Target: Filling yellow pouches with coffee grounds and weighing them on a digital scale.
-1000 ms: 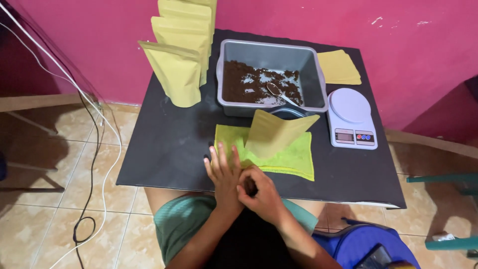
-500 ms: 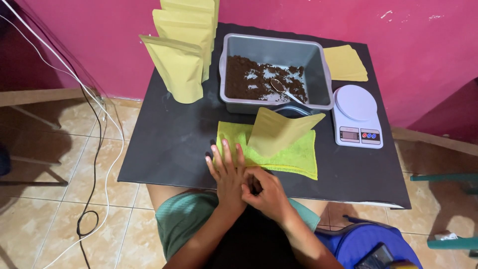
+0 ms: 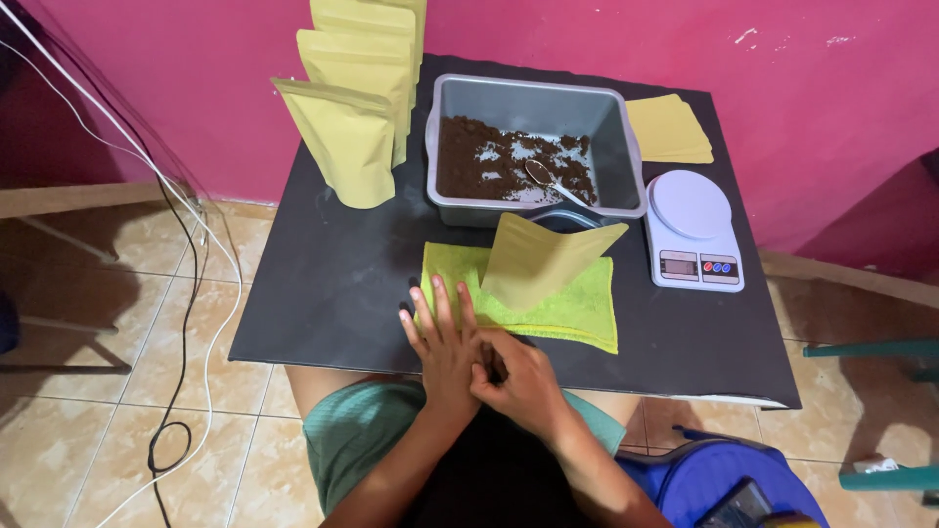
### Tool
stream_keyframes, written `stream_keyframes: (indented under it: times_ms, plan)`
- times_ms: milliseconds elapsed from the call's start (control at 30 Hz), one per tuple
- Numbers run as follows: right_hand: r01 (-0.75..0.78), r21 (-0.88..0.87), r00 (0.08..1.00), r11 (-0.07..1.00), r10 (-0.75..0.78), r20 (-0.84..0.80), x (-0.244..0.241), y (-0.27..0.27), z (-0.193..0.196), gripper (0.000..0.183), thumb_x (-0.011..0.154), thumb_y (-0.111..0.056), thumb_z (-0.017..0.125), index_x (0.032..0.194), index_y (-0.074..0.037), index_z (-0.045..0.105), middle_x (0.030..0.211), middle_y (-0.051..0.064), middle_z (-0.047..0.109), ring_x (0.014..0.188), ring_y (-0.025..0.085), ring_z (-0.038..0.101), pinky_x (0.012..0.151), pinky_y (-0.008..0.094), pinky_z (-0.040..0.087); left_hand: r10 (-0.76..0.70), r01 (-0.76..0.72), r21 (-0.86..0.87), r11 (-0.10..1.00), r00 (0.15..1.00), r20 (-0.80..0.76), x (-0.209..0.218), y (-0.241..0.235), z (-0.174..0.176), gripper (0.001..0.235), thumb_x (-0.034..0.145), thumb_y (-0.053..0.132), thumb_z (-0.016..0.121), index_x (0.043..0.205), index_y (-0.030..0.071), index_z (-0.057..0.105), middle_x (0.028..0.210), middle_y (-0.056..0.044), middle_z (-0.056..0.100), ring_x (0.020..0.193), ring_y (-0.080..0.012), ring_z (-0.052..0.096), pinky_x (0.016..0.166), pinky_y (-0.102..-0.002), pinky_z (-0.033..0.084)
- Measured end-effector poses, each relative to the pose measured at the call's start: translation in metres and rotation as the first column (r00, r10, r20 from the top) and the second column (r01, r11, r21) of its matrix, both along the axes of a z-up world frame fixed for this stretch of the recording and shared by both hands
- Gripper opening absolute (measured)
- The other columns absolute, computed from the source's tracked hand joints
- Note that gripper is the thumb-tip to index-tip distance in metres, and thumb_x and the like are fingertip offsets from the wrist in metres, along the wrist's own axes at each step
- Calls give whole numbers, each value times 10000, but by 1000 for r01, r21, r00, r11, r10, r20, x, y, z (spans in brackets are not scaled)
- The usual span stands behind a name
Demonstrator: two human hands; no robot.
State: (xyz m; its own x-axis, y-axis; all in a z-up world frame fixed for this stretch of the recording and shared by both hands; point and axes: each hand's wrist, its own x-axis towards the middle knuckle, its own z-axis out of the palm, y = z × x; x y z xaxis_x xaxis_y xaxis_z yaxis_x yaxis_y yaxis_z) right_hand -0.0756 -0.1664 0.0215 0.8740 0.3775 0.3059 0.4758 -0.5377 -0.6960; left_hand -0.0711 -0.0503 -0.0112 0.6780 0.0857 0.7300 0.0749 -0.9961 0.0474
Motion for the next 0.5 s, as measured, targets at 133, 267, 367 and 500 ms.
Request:
stream_keyframes:
  times_ms: [133,267,367,500]
  plan:
    - [0,-33,998,999,2,64,-1,-1,-4,155,820,-255,728,949,-230,645,636,8,616,546,278,670,525,379,558,29,-29,64,998,1000,6,2,2,-7,476,1141,167,223,1582,78,377,1595,-277,399,1448,-532,387,1147,-651,350]
    - [1,-20,1000,1000,0,27,-2,1,11,233,827,-208,712,1052,-178,659,601,53,609,529,292,669,513,405,558,34,-34,69,997,999,-5,2,2,-5,522,1138,272,195,1595,76,354,1620,-279,359,1470,-538,346,1164,-664,317]
    - [-15,-33,990,999,20,139,0,3,2,117,809,-219,733,887,-226,647,676,2,630,574,278,686,525,362,563,40,-42,93,995,999,29,2,2,-1,462,1124,71,253,1564,68,394,1571,-280,431,1422,-536,424,1125,-655,377]
    - [-1,2,1000,1000,0,21,-5,2,15,318,803,-187,717,1113,-196,647,650,54,626,552,281,674,534,412,562,36,-38,70,997,999,30,1,1,5,464,1120,87,292,1571,84,398,1584,-275,422,1430,-538,415,1133,-660,365]
